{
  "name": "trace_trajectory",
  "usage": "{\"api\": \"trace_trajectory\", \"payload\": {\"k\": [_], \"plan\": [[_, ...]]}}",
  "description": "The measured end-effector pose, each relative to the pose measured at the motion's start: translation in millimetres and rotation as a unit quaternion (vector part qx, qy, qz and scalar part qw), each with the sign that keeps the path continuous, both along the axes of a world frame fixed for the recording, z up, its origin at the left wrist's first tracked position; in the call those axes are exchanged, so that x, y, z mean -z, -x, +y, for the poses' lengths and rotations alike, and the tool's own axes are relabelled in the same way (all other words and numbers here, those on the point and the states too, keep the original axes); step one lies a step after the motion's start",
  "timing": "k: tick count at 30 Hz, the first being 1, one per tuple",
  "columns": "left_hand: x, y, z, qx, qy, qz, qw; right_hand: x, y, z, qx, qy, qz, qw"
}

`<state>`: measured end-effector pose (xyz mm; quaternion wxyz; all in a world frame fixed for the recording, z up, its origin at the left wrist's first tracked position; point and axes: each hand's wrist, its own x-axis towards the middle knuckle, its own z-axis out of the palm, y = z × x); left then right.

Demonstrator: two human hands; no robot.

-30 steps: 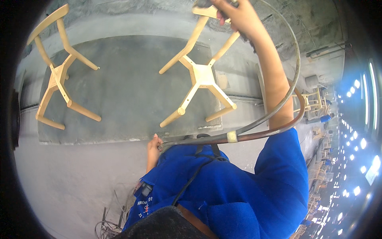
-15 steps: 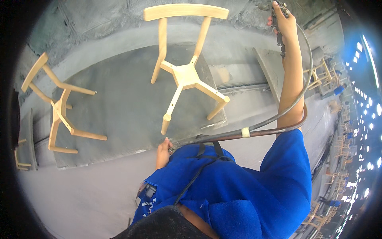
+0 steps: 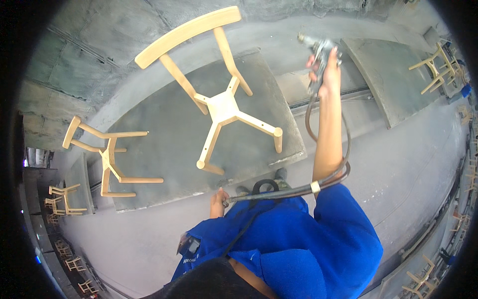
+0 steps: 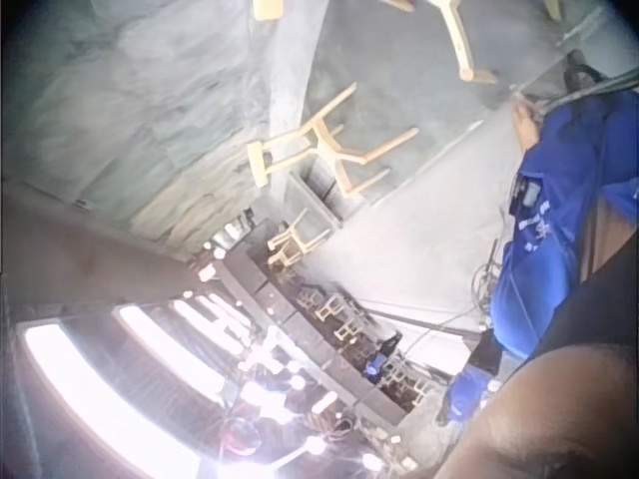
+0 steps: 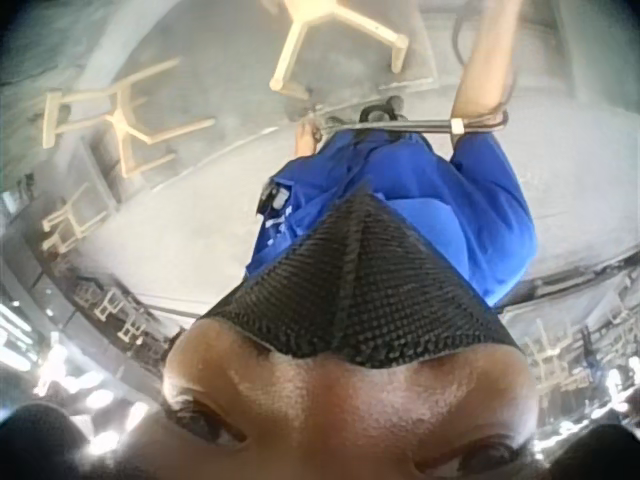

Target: The person uses a spray gun to apply finish to wooden chair frames on a factory floor. They pick up each chair, spray the legs and seat, then place it back down, repeating the process for several chairs.

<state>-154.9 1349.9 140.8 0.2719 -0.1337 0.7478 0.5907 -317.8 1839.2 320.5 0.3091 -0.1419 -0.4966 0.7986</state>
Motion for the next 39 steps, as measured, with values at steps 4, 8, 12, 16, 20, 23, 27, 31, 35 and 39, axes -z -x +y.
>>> {"api": "trace_trajectory", "payload": {"k": [4,8,12,16,20,23,27,31,35,39], "plan": [[1.6,-8.3,39.0,0.055,0.018,0.03,0.998,83.8,-42.7,21.0,0.013,0.085,-0.132,0.988],[9.6,-7.5,57.8,0.131,0.002,0.056,0.99,161.7,-135.7,23.6,0.033,0.121,-0.241,0.962],[29.6,13.7,68.7,0.164,-0.015,-0.008,0.986,204.6,-242.6,-1.1,0.088,0.156,-0.307,0.935],[63.1,43.9,102.1,0.301,-0.04,-0.1,0.947,186.3,-346.8,-42.3,0.165,0.169,-0.292,0.927],[91.3,43.6,155.8,0.406,-0.074,-0.195,0.89,165.9,-404.7,-70.6,0.196,0.163,-0.301,0.919],[104.6,44.6,204.7,0.484,-0.066,-0.207,0.848,166.9,-433.5,-85.7,0.231,0.174,-0.308,0.906],[119.8,32.7,248.3,0.56,-0.023,-0.17,0.811,182.6,-468.8,-97.0,0.211,0.168,-0.348,0.898],[143.8,14.0,283.2,0.607,0.024,-0.152,0.78,193.7,-497.1,-68.0,0.135,0.115,-0.382,0.907],[168.0,-18.1,312.1,0.602,0.056,-0.021,0.796,205.5,-516.2,-1.4,0.074,0.074,-0.418,0.902],[183.3,-50.3,361.5,0.561,0.088,0.054,0.822,205.4,-547.1,77.8,0.118,-0.011,-0.384,0.916]]}}
